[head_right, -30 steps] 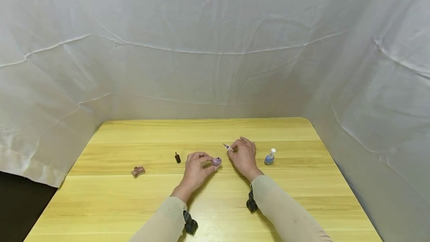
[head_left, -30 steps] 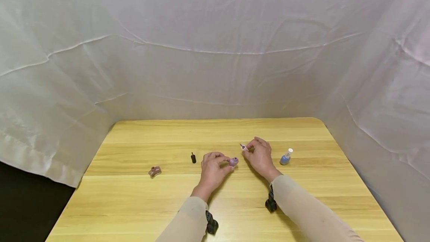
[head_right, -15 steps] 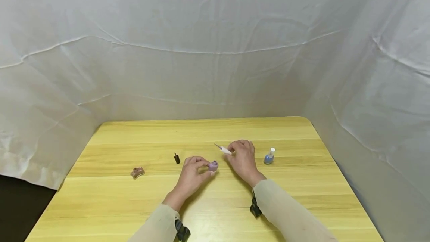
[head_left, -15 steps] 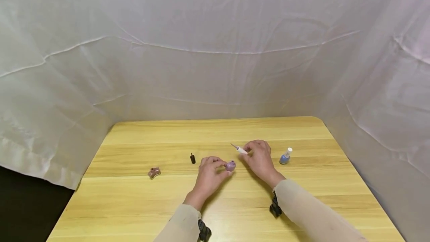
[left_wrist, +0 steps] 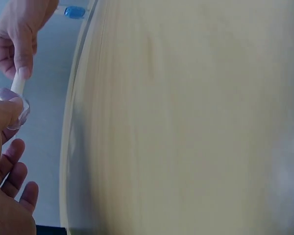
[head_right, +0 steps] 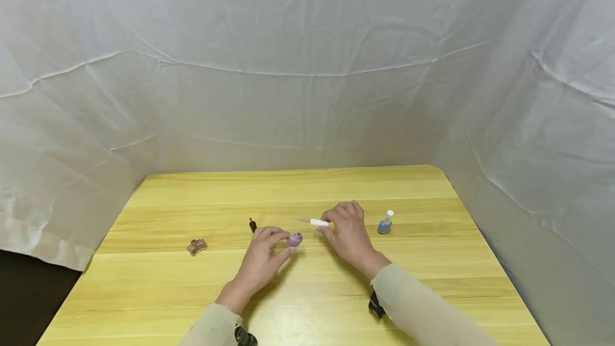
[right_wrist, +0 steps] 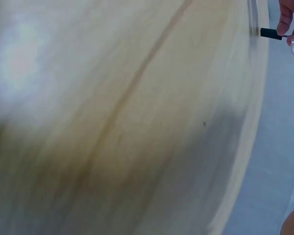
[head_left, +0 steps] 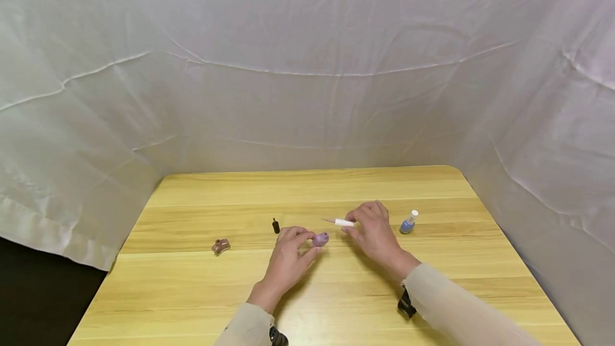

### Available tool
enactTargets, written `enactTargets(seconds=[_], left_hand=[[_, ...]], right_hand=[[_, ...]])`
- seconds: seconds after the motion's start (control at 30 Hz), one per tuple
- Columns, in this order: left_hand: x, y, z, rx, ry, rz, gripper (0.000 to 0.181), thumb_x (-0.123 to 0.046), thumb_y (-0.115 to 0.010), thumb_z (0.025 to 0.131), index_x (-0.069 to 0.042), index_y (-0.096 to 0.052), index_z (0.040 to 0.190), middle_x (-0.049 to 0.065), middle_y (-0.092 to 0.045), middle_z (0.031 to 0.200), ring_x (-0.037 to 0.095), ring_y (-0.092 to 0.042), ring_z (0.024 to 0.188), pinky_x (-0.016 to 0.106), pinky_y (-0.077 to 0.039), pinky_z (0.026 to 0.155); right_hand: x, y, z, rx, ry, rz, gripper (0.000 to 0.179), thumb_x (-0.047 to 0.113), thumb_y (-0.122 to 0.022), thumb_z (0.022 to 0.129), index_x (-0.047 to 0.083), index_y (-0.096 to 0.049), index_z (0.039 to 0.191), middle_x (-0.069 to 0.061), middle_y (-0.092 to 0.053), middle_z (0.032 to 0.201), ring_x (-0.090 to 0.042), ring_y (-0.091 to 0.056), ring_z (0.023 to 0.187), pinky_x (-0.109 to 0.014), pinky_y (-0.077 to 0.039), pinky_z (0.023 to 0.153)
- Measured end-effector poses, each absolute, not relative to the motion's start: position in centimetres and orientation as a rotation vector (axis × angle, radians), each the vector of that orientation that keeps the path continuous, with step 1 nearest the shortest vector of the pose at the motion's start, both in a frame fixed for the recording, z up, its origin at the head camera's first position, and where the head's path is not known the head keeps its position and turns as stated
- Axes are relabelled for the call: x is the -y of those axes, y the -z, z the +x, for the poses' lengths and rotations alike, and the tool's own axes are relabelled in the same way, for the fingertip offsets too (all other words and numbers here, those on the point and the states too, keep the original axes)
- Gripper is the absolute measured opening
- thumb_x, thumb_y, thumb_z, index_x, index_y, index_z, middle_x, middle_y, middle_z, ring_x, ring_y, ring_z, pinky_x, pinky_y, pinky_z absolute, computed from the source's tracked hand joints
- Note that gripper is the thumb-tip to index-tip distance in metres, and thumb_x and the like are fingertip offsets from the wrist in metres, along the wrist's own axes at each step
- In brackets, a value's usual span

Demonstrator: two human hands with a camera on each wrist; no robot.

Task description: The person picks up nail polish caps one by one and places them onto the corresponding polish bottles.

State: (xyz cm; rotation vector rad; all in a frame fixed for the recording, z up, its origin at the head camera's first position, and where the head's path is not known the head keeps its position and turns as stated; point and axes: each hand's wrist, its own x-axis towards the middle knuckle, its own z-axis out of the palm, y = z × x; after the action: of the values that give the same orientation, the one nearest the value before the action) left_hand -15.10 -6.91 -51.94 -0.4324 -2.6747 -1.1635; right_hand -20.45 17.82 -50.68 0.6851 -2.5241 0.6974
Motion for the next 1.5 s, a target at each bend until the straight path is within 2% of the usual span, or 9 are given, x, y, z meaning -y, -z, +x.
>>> enactTargets(seconds=[0.17, 0.37, 0.53, 0.77, 1.5], left_hand=[[7.6, 51.9, -14.8, 2.641, 1.092, -0.481, 0.028, -0.027, -0.082, 0.094, -0.015, -0.077, 0.119, -0.003, -0.067, 0.118, 0.015, -0.053, 0.113, 0.037, -0.053, 0.091], [8.4, 51.8, -14.7, 2.646, 0.935, -0.525, 0.026, -0.027, -0.083, 0.093, -0.017, -0.077, 0.116, -0.007, -0.068, 0.112, 0.013, -0.053, 0.11, 0.035, -0.052, 0.092], [8.9, 51.4, -14.5, 2.643, 0.839, -0.561, 0.026, -0.026, -0.084, 0.092, -0.017, -0.077, 0.116, -0.005, -0.069, 0.112, 0.014, -0.053, 0.107, 0.034, -0.051, 0.09], [9.3, 51.2, -14.8, 2.62, 0.717, -0.607, 0.024, -0.025, -0.083, 0.093, -0.016, -0.078, 0.115, -0.003, -0.069, 0.111, 0.015, -0.053, 0.104, 0.033, -0.049, 0.088], [9.6, 50.5, -14.8, 2.567, 0.635, -0.634, 0.02, -0.022, -0.085, 0.091, -0.015, -0.078, 0.109, -0.002, -0.07, 0.108, 0.017, -0.056, 0.101, 0.035, -0.049, 0.089]], right_hand=[[-18.4, 50.0, -19.7, 2.468, -0.62, 0.792, 0.027, 0.019, -0.092, 0.081, 0.014, -0.072, 0.098, 0.002, -0.072, 0.096, -0.028, -0.058, 0.105, -0.059, -0.037, 0.109], [-18.8, 49.2, -19.1, 2.474, -0.514, 0.865, 0.022, 0.023, -0.089, 0.086, 0.016, -0.071, 0.098, 0.001, -0.071, 0.1, -0.027, -0.059, 0.105, -0.058, -0.04, 0.104], [-19.1, 48.5, -18.6, 2.477, -0.422, 0.905, 0.02, 0.025, -0.085, 0.089, 0.017, -0.069, 0.097, 0.001, -0.071, 0.101, -0.028, -0.06, 0.105, -0.059, -0.041, 0.103], [-19.2, 47.5, -18.1, 2.414, -0.404, 0.971, 0.02, 0.021, -0.087, 0.086, 0.017, -0.07, 0.097, 0.001, -0.071, 0.099, -0.029, -0.06, 0.103, -0.062, -0.041, 0.099], [-17.7, 45.9, -16.9, 2.343, -0.464, 1.064, 0.02, 0.021, -0.088, 0.084, 0.018, -0.073, 0.098, 0.003, -0.068, 0.098, -0.025, -0.058, 0.101, -0.056, -0.041, 0.097]])
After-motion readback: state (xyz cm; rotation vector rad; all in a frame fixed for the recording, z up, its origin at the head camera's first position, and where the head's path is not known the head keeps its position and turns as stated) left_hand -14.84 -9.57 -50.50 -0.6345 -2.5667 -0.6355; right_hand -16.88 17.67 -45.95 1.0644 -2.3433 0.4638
